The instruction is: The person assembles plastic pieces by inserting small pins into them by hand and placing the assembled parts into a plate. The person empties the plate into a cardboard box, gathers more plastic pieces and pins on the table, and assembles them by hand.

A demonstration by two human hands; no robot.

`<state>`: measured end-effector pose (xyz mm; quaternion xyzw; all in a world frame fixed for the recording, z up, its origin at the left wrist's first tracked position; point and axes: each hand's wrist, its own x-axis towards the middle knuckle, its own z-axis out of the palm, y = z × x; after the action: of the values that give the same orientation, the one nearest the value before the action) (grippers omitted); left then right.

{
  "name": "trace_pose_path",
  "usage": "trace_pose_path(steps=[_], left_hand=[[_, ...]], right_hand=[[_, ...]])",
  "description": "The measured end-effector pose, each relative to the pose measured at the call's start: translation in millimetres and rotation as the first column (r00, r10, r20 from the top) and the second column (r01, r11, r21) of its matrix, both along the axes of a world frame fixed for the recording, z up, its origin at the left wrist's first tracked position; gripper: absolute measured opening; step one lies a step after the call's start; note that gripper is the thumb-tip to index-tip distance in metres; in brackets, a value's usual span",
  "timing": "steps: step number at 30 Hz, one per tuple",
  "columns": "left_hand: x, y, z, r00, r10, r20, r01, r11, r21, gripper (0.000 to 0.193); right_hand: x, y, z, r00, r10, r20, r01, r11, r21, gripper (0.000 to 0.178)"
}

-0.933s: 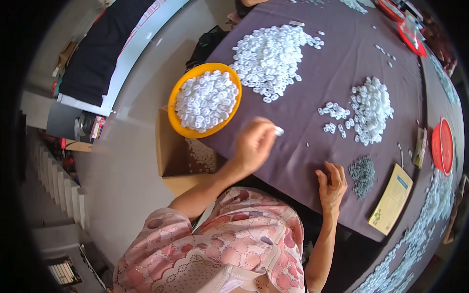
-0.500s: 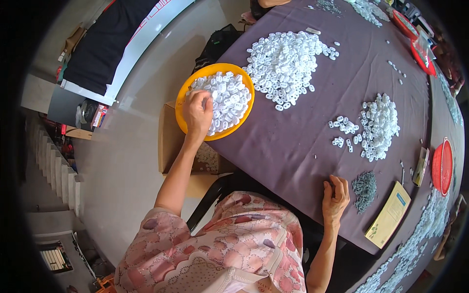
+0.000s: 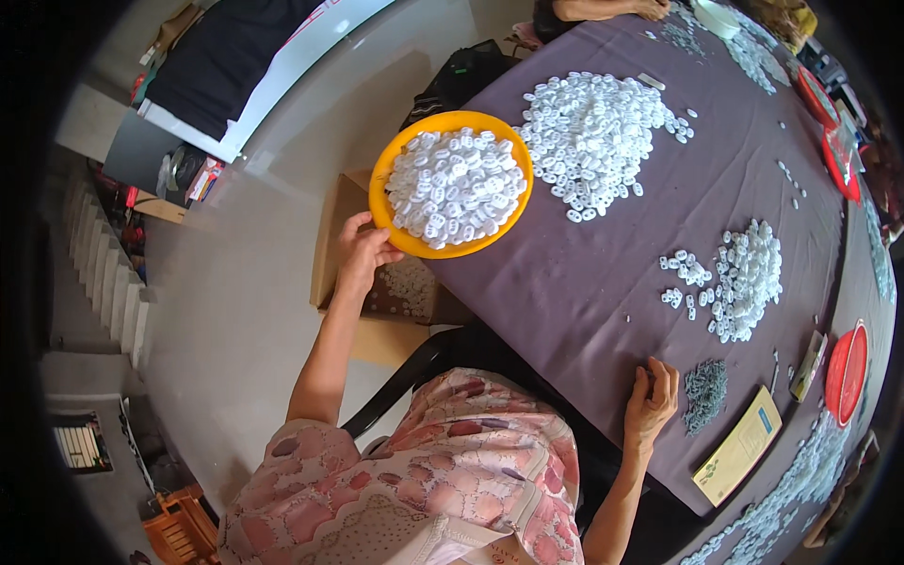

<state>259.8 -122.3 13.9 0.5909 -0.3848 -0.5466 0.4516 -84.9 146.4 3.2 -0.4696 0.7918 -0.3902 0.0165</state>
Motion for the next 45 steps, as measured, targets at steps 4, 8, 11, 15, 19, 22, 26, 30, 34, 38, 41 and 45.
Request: trace_pose_path(steps=[4, 8, 11, 15, 19, 22, 26, 30, 34, 38, 41, 45], left_hand=[[-0.3, -9.9, -1.8, 0.951, -0.147, -0.271, 0.199, 0.964, 0.176, 0.034], [-6.6, -6.9, -5.3, 0.910, -0.149, -0.386, 0.213, 0.969, 0.128, 0.037], [-6.6, -8.0, -7.1, 0.902, -0.141, -0.408, 0.218, 0.965, 0.148, 0.042], [-0.9, -5.7, -11.2, 0.898, -0.110, -0.426, 0.185, 0.973, 0.140, 0.045], [28.6, 5.4, -15.2, 0.863, -0.079, -0.499, 0.143, 0.986, 0.091, 0.044], [78.5, 7.9, -25.7, 0.874, -0.052, -0.483, 0.085, 0.995, 0.047, 0.044], [140.3, 15.8, -20.5, 0.916, 0.086, -0.392, -0.043, 0.992, 0.118, 0.044], [196.0, 30.3, -54.8, 0.891, 0.287, -0.351, -0.243, 0.956, 0.163, 0.048], [221.4, 43.4, -93.4, 0.863, 0.419, -0.281, -0.362, 0.902, 0.235, 0.045], [216.2, 44.9, -114.6, 0.829, 0.522, -0.200, -0.434, 0.827, 0.356, 0.046], [211.3, 29.7, -142.0, 0.813, 0.580, -0.061, -0.516, 0.764, 0.388, 0.049], [175.4, -3.4, -140.7, 0.851, 0.492, 0.181, -0.524, 0.819, 0.235, 0.043]], right_hand=[[-0.9, 3.1, -4.7, 0.999, 0.007, -0.051, -0.007, 1.000, -0.003, 0.016], [2.7, 0.2, -5.4, 0.997, 0.005, -0.075, -0.007, 1.000, -0.027, 0.016], [2.6, 0.6, -4.5, 0.997, 0.007, -0.081, -0.008, 1.000, -0.019, 0.015], [2.6, 3.9, -5.8, 0.997, 0.005, -0.079, -0.004, 1.000, 0.011, 0.014], [1.1, 3.8, -9.3, 0.998, 0.007, -0.060, -0.006, 1.000, 0.021, 0.014], [-1.3, 3.8, -11.9, 0.995, 0.025, -0.093, -0.022, 0.999, 0.036, 0.015], [-3.9, 4.9, -13.4, 0.992, 0.042, -0.121, -0.043, 0.999, -0.006, 0.016], [-4.5, 2.0, -13.0, 0.991, 0.047, -0.126, -0.050, 0.999, -0.019, 0.016], [-6.1, 4.8, -16.3, 0.992, 0.047, -0.115, -0.048, 0.999, -0.005, 0.016], [-3.6, 4.4, -14.6, 0.989, 0.040, -0.143, -0.037, 0.999, 0.028, 0.015], [1.5, 4.1, -11.3, 0.988, 0.040, -0.152, -0.037, 0.999, 0.017, 0.015], [0.0, 2.1, -16.2, 0.992, 0.021, -0.123, -0.016, 0.999, 0.039, 0.015]])
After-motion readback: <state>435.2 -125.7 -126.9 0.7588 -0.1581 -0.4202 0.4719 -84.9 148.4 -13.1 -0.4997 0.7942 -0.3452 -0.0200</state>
